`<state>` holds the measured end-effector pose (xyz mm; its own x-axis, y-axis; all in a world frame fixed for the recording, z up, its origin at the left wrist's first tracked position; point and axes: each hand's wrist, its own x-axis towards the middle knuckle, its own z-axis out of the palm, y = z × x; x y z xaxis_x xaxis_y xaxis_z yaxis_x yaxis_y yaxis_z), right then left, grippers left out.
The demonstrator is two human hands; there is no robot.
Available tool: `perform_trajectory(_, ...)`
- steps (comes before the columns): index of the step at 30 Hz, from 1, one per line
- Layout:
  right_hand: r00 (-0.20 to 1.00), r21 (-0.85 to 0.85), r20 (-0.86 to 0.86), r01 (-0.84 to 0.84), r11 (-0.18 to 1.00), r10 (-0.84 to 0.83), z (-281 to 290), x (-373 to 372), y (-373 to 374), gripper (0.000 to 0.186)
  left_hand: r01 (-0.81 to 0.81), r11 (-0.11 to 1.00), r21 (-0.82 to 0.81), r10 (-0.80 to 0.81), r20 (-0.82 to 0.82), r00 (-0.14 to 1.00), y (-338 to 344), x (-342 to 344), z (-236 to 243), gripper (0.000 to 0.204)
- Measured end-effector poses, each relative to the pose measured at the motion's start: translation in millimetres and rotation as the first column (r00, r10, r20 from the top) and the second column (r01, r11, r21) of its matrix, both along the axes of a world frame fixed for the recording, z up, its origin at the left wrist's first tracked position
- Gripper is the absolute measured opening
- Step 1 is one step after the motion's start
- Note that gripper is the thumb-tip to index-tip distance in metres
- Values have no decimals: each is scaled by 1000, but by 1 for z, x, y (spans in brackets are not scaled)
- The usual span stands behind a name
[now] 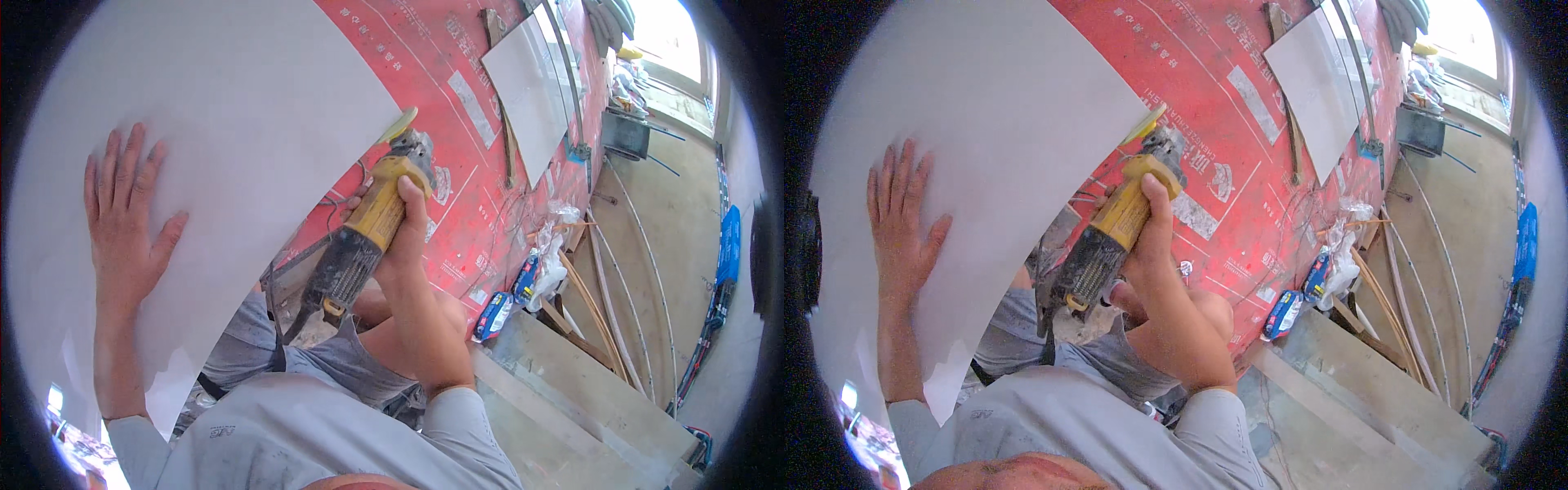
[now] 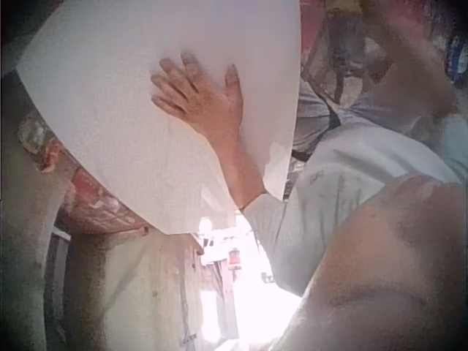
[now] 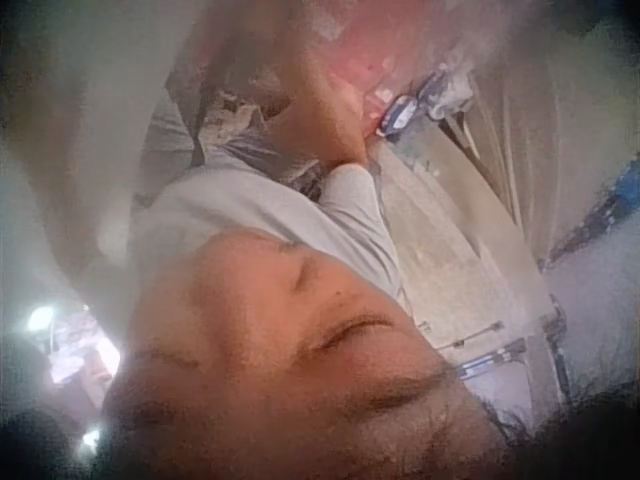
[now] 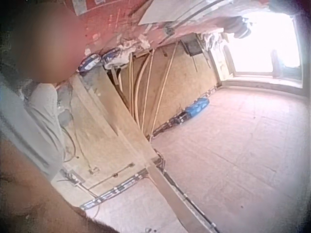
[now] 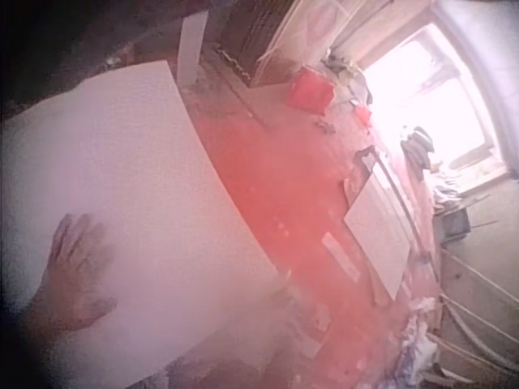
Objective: Grinding the edge of a large white tile using a handheld angle grinder.
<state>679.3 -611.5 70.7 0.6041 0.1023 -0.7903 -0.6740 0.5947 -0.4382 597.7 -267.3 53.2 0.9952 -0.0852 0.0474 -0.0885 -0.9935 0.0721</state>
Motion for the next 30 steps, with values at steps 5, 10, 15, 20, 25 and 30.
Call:
perform_trajectory(5, 999, 12, 43, -18, 1000, 18, -1, -2, 4, 44, -4, 1000, 21, 4, 9, 1000, 0, 3, -1, 74)
perform_trajectory(10, 1000, -9, -3, 24, 1000, -24, 4, -12, 12, 45, -46, 999, 24, 46, -16, 999, -2, 6, 1, 74)
perform_trajectory(15, 999, -64, 27, -16, 998, 18, 3, -6, 10, 45, -11, 1000, -29, 12, 26, 1000, -2, 4, -1, 74)
perform_trajectory(20, 994, 39, 109, -4, 999, 0, -2, 5, 5, 45, 7, 1000, -29, -6, 42, 999, 0, 2, -2, 74)
perform_trajectory(25, 997, -19, 79, 14, 1000, -12, -2, 12, 3, 44, -45, 998, 33, 47, -36, 998, -3, 2, -1, 74)
perform_trajectory(30, 992, 0, 116, 52, 999, -51, -3, 21, 2, 44, -25, 1000, -6, 25, -18, 1000, -2, 0, -1, 74)
